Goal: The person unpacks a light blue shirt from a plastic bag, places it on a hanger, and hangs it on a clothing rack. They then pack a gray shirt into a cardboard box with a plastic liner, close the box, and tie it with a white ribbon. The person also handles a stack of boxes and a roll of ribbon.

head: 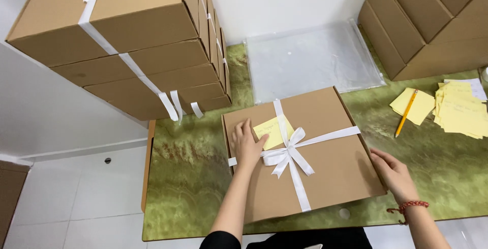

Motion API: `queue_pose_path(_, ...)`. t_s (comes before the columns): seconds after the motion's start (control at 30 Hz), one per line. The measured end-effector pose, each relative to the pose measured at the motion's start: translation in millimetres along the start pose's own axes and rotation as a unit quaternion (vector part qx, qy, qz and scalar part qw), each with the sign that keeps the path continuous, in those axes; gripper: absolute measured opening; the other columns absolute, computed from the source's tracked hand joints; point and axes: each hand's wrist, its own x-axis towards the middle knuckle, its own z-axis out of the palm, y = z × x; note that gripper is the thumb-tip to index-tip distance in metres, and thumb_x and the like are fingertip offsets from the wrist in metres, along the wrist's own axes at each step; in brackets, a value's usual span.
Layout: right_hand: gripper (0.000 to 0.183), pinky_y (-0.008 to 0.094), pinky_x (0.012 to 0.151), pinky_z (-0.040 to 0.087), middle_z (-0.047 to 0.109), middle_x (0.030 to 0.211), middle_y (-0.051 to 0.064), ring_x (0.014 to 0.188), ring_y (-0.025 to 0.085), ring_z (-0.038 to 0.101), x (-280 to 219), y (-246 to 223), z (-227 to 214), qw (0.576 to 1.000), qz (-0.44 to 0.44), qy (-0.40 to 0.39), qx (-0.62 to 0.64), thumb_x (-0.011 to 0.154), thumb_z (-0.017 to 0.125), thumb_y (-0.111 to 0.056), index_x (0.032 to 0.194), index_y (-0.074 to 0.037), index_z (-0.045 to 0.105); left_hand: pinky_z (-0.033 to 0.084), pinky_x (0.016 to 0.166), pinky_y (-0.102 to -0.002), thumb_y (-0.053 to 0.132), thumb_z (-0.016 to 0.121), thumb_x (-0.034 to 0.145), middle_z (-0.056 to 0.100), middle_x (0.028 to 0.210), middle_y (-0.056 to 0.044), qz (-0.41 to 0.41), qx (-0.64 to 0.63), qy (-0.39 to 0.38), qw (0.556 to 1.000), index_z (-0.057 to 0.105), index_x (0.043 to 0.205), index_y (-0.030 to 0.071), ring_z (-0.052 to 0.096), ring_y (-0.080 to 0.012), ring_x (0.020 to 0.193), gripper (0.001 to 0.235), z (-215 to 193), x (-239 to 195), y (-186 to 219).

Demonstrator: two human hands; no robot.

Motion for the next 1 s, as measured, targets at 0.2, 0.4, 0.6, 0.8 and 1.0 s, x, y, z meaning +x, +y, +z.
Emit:
queue_pose_path(0.2, 0.057, 0.042, 0.115, 0.042, 0.066, 0.149, 0.005, 0.134, 0.024, 0.061, 33.8, -5.6, 42.5, 0.985, -0.144, 0.055, -0.071, 0.094, 0.067, -0.031, 0.149, -0.015, 0.063, 0.039, 0.103, -0.052, 0.050, 0.086, 0.078, 0.058, 0.127, 0.000, -0.063, -0.020, -0.059, 0.996, 0.069, 0.113, 0.030, 0.047, -0.0275, 0.132, 0.044, 2.9, 9.4, 1.5)
queue_pose_path(0.4, 0.063, 0.051, 0.109, 0.045, 0.062, 0.152, 0.007, 0.136, 0.026, 0.060, 25.6, -15.3, 50.9, 0.972, -0.147, 0.088, -0.161, 0.092, 0.064, -0.039, 0.152, -0.019, 0.060, 0.035, 0.100, -0.048, 0.053, 0.083, 0.079, 0.054, 0.122, 0.004, -0.065, -0.049, -0.042, 0.996, 0.068, 0.091, 0.021, 0.048, -0.0242, 0.123, 0.038, 11.0, 4.0, -2.3)
queue_pose_path(0.6, 0.067, 0.056, 0.106, 0.046, 0.059, 0.156, 0.006, 0.139, 0.026, 0.056, 25.8, -15.3, 53.2, 0.958, -0.161, 0.093, -0.219, 0.095, 0.059, -0.049, 0.155, -0.018, 0.056, 0.034, 0.108, -0.040, 0.037, 0.080, 0.088, 0.064, 0.112, 0.005, -0.062, -0.201, -0.036, 0.977, 0.060, 0.072, 0.017, 0.055, -0.0196, 0.125, 0.032, -6.9, -5.3, -9.7)
queue_pose_path(0.8, 0.067, 0.060, 0.104, 0.047, 0.058, 0.156, 0.004, 0.140, 0.027, 0.056, 20.2, -20.5, 53.0, 0.959, -0.148, 0.089, -0.227, 0.095, 0.056, -0.048, 0.157, -0.021, 0.054, 0.038, 0.072, -0.028, 0.024, 0.072, 0.099, 0.059, 0.078, 0.003, -0.115, -0.361, -0.060, 0.924, 0.048, 0.080, 0.016, 0.050, -0.0112, 0.074, 0.032, -50.5, -21.1, 0.7)
queue_pose_path(1.0, 0.047, 0.059, 0.111, 0.047, 0.066, 0.148, 0.009, 0.140, 0.038, 0.057, 46.5, 22.8, 54.8, 0.927, -0.287, 0.156, -0.184, 0.103, 0.069, -0.035, 0.147, -0.018, 0.066, 0.056, 0.100, -0.037, 0.018, 0.069, 0.105, 0.077, 0.122, -0.016, -0.103, -0.526, -0.064, 0.842, 0.065, 0.128, 0.002, 0.069, -0.0191, 0.112, 0.029, -79.4, -35.1, 46.6)
